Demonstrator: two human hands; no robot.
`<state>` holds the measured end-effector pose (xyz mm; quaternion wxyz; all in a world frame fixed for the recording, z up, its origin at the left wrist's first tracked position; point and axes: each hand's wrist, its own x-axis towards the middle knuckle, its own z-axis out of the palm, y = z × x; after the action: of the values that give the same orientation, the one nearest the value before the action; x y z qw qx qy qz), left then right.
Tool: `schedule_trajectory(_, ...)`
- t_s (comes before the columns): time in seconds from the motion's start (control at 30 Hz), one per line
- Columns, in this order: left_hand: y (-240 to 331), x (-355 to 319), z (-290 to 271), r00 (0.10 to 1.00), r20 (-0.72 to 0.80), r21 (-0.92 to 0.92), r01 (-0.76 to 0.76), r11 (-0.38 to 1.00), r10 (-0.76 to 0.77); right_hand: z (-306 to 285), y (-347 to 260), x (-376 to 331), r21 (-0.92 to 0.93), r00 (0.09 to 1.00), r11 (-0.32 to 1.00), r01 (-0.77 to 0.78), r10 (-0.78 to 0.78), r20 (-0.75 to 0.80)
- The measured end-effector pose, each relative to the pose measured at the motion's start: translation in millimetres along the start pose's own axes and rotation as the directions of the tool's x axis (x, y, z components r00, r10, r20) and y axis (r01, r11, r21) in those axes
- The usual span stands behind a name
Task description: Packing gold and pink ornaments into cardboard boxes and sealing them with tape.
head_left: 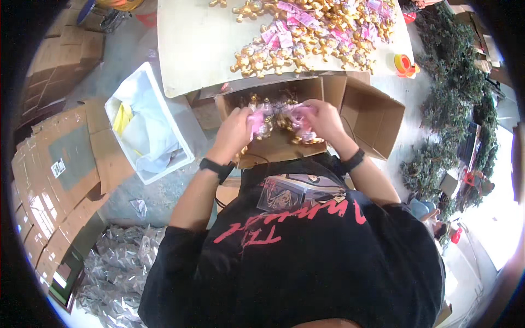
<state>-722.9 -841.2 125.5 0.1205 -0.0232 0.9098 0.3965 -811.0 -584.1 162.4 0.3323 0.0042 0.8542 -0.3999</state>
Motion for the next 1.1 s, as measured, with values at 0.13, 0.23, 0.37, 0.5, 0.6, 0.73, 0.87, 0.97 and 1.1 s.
schedule_trajectory(0.13,-20.9,6.1,31.5,0.981,0.182,0.141,0.035,0.989,-0.060,17.8,26.4,13.5,-0.270,0.953,0.929,0.252,-0.287,-0.101)
schedule_trajectory(0.23,-24.7,16.0,31.2,0.947,0.308,0.162,0.045,0.986,-0.093,-3.8,9.5,12.8,-0.253,0.973,0.944,0.213,-0.228,-0.030)
schedule_trajectory(0.37,-23.0,40.2,22.1,0.931,0.363,0.118,-0.003,0.993,-0.040,-51.3,1.4,19.0,-0.279,0.961,0.932,0.230,-0.262,-0.083)
schedule_trajectory(0.5,2.9,87.1,5.0,0.972,0.235,-0.160,0.037,0.986,0.001,-116.4,-12.6,35.7,-0.274,0.951,0.955,0.111,-0.182,-0.250)
schedule_trajectory(0.6,36.0,139.8,-16.9,0.996,0.082,-0.101,0.050,0.994,-0.041,-162.0,17.0,90.7,-0.320,0.906,0.939,0.128,-0.242,-0.347)
schedule_trajectory(0.73,20.1,222.4,2.8,0.984,-0.178,0.090,-0.011,0.996,0.027,-153.2,-27.6,153.1,-0.305,0.924,0.927,0.216,-0.295,-0.243)
schedule_trajectory(0.87,24.1,278.4,65.1,0.935,-0.345,0.304,0.190,0.933,-0.078,-100.0,-43.7,251.7,-0.563,0.899,0.759,0.328,-0.433,-0.060)
schedule_trajectory(0.97,24.0,281.0,85.3,0.937,-0.314,0.407,0.279,0.870,-0.153,-66.9,-50.3,305.1,-0.783,0.789,0.449,0.431,-0.608,0.086)
schedule_trajectory(1.1,22.8,283.3,80.7,0.943,-0.286,0.249,0.243,0.938,-0.169,-58.2,-57.7,332.1,-0.852,0.834,0.393,0.345,-0.546,0.086)
